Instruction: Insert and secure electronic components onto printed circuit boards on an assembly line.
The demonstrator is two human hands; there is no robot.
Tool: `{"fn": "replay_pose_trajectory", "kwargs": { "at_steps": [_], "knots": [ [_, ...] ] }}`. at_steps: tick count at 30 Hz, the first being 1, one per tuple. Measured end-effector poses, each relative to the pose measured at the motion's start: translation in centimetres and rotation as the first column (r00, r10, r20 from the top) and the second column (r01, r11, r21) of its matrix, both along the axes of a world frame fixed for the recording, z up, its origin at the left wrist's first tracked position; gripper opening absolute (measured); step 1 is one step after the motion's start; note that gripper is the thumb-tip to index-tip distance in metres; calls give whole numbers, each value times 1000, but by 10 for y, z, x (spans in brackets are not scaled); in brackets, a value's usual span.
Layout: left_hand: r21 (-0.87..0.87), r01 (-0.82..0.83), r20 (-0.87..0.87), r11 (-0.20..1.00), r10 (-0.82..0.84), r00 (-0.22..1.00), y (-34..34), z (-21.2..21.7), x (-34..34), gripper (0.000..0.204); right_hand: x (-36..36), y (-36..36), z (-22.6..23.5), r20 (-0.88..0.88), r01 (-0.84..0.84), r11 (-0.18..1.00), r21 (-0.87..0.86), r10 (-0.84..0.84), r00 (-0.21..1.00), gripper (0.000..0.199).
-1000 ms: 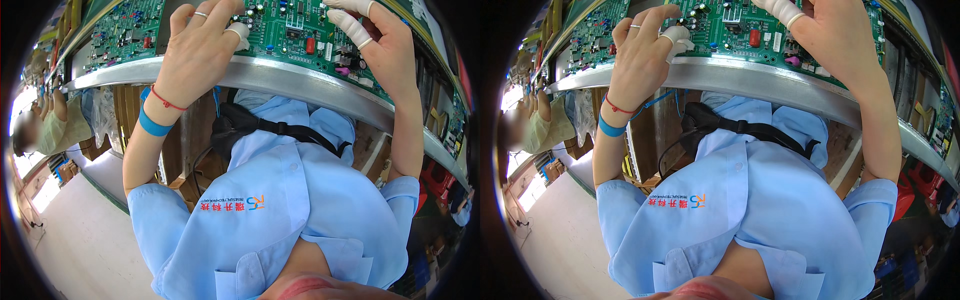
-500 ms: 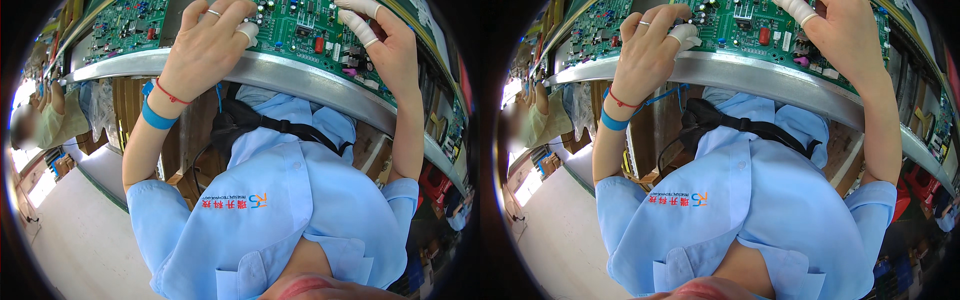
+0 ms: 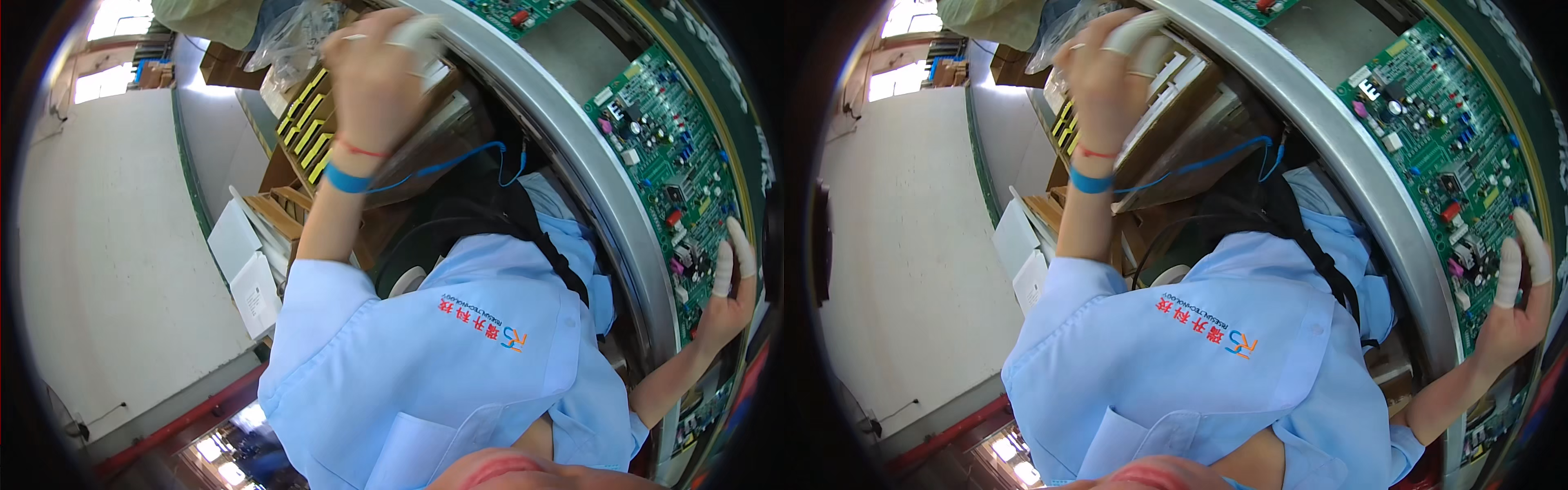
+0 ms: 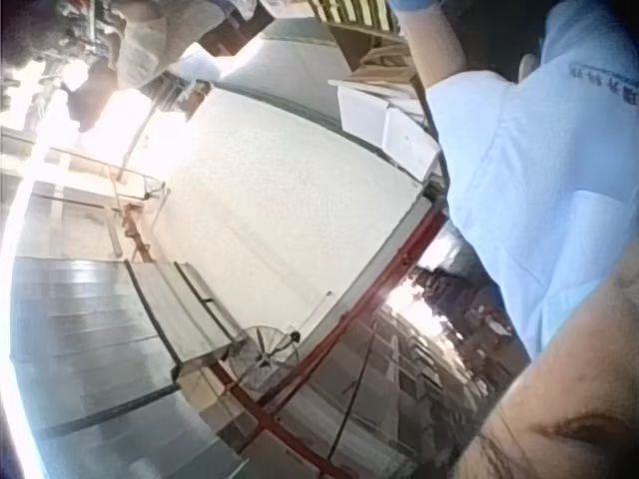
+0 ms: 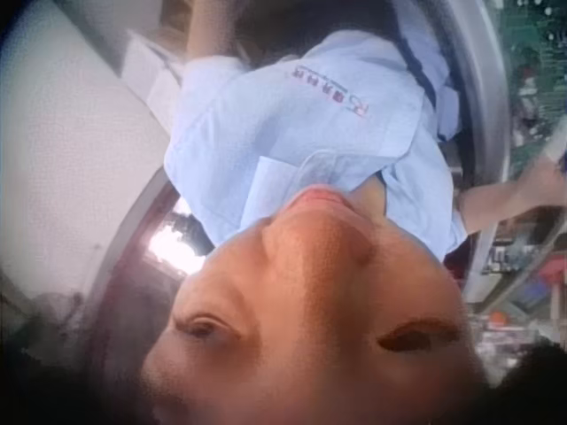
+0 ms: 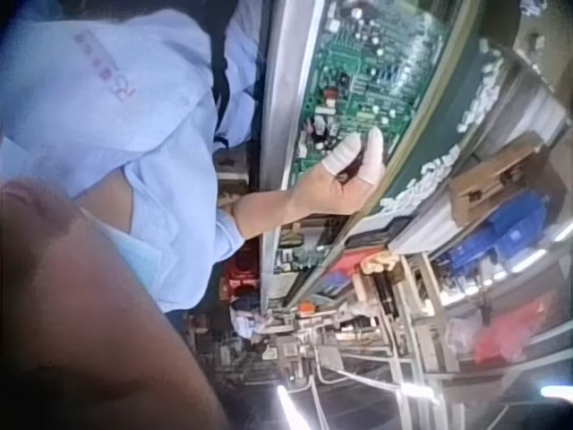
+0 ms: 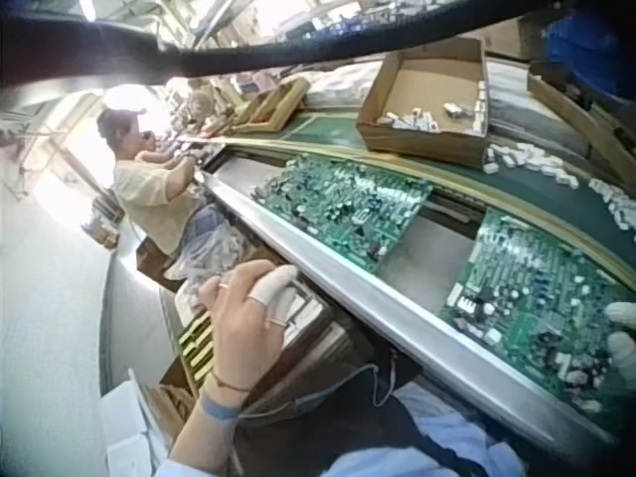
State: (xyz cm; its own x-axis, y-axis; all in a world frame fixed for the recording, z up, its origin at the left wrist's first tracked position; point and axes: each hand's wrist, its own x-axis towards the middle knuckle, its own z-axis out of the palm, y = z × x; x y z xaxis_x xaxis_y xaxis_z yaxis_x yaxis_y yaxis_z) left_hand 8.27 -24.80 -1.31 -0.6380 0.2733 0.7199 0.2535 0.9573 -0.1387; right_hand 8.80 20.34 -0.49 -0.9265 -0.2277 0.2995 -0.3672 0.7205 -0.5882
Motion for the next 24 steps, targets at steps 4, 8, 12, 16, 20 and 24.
{"fn": "replay_pose_trajectory", "kwargs": {
  "at_steps": [4,8,12,16,20,24],
  "knots": [
    [-137,-600,284,788,611,739,-152,-44,48,10,7,-10,10,8,-89,994,-70,89,996,24],
    [-320,-756,469,572,789,398,-244,-107,69,17,19,-7,18,-23,-9,999,-50,8,1000,25],
    [-34,-639,714,768,466,522,-219,-94,64,38,45,19,20,-115,256,966,-29,-258,959,21],
    [232,-535,832,812,119,542,-290,-114,58,65,115,93,12,-85,596,783,-181,-616,783,23],
    [139,-671,961,728,64,269,-375,-123,34,49,230,155,-10,-382,939,343,20,-866,324,19],
    [-127,-544,883,829,345,319,-353,-145,10,30,359,166,-67,-254,972,-178,153,-958,-135,24]
  ]
}}
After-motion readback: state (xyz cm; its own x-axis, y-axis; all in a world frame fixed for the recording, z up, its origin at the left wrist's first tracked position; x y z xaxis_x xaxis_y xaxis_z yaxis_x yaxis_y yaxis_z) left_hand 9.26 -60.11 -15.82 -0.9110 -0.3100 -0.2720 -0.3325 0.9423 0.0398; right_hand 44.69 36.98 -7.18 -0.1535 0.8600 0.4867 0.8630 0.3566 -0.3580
